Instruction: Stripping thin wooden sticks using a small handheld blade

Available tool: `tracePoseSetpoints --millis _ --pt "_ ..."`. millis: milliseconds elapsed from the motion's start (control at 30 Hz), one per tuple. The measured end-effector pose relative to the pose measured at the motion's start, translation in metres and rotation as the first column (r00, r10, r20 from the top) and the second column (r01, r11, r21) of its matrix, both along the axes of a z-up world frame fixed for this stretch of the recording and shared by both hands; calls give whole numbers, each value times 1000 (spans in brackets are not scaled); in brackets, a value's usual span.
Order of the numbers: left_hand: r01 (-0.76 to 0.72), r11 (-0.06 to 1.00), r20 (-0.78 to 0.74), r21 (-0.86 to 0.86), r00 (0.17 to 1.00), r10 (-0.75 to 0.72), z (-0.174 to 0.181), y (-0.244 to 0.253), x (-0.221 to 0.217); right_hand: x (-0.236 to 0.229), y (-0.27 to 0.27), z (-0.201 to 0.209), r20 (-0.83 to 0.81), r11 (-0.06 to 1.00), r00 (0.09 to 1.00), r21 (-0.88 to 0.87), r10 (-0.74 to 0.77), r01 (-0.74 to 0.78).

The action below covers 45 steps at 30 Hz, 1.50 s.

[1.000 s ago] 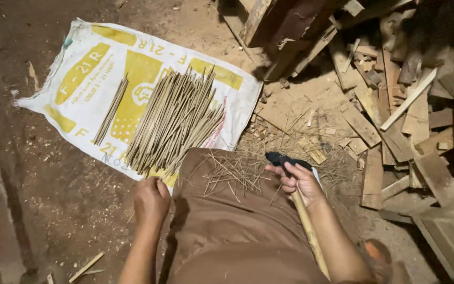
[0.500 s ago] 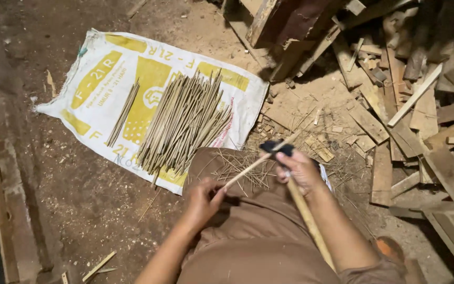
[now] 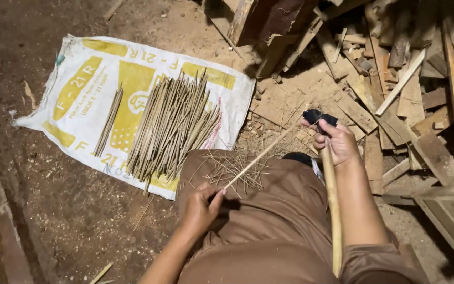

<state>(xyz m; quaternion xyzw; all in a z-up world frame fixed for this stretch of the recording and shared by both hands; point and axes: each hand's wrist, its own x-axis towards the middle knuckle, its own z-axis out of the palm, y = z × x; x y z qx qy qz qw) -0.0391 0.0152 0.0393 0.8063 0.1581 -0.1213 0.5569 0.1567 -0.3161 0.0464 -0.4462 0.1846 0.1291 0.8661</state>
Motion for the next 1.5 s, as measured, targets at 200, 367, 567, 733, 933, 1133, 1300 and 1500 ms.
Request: tracePoseSetpoints --millis 200,367,567,733,933,1133,1300,1500 --pt "-5 998 241 69 970 -12 -47 -31 24 -99 126 -62 -137 770 767 259 627 -583" --pt "43 999 135 15 990 -45 -35 -9 7 -25 58 -23 -120 877 870 129 478 -464" --pt "37 997 208 -68 978 -22 -57 -11 -1 -12 23 -44 23 989 992 -83 126 -124" --pt "36 989 130 -141 991 -18 -26 -24 21 -79 113 -63 -279 805 755 211 593 -555" --pt "76 993 148 -89 987 -62 -32 -6 6 4 36 -21 -73 911 909 63 411 -407" --pt "50 992 66 -118 997 -42 -29 -20 17 -11 66 -35 14 904 993 -415 120 -103" --pt "25 1000 195 16 980 -28 -42 -28 20 -67 108 -50 -215 696 662 206 718 -688" --pt "71 996 310 -47 949 -53 -36 -11 6 11 24 -4 -65 923 926 -79 371 -376"
